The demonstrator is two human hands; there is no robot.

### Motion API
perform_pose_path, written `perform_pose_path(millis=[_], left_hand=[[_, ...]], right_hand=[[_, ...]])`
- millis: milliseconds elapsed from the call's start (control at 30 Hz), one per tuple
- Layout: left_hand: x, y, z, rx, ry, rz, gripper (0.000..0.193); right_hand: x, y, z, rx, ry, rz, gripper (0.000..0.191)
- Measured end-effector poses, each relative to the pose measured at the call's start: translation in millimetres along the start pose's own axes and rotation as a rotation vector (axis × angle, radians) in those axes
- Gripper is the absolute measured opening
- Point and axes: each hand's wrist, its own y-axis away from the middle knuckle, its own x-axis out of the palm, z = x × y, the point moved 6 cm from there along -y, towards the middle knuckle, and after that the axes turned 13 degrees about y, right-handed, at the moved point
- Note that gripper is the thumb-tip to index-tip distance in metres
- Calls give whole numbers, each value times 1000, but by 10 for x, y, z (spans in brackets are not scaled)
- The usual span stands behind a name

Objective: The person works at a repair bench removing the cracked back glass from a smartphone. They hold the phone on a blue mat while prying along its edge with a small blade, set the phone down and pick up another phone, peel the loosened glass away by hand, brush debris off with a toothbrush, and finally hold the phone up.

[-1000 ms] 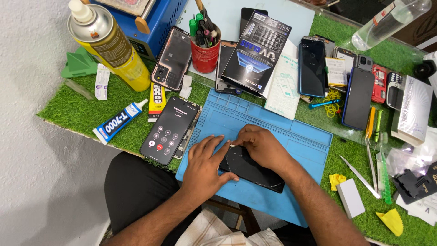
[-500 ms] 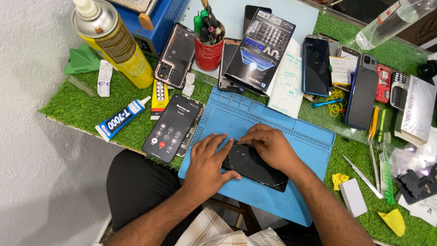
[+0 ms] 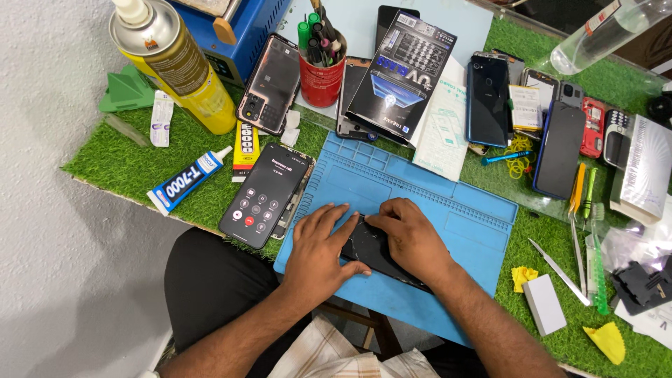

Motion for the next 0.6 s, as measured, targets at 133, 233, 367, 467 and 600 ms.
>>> perform_pose_path(millis=[133, 233, 367, 467, 600], left_hand=[[4, -1, -5, -12, 7, 9, 96], [7, -7, -12, -26, 14, 16, 95], [11, -19, -1, -47, 10, 32, 96], [-1, -4, -11, -27, 20, 10, 94], [22, -10, 5, -32, 19, 25, 96]], right_hand=[[16, -93, -3, 91, 0, 86, 38], [65, -201, -138, 263, -140, 262, 32], [80, -326, -203, 266, -123, 396, 27], [95, -375, -201, 246, -118, 438, 21], [118, -410, -247, 306, -95, 495, 14]])
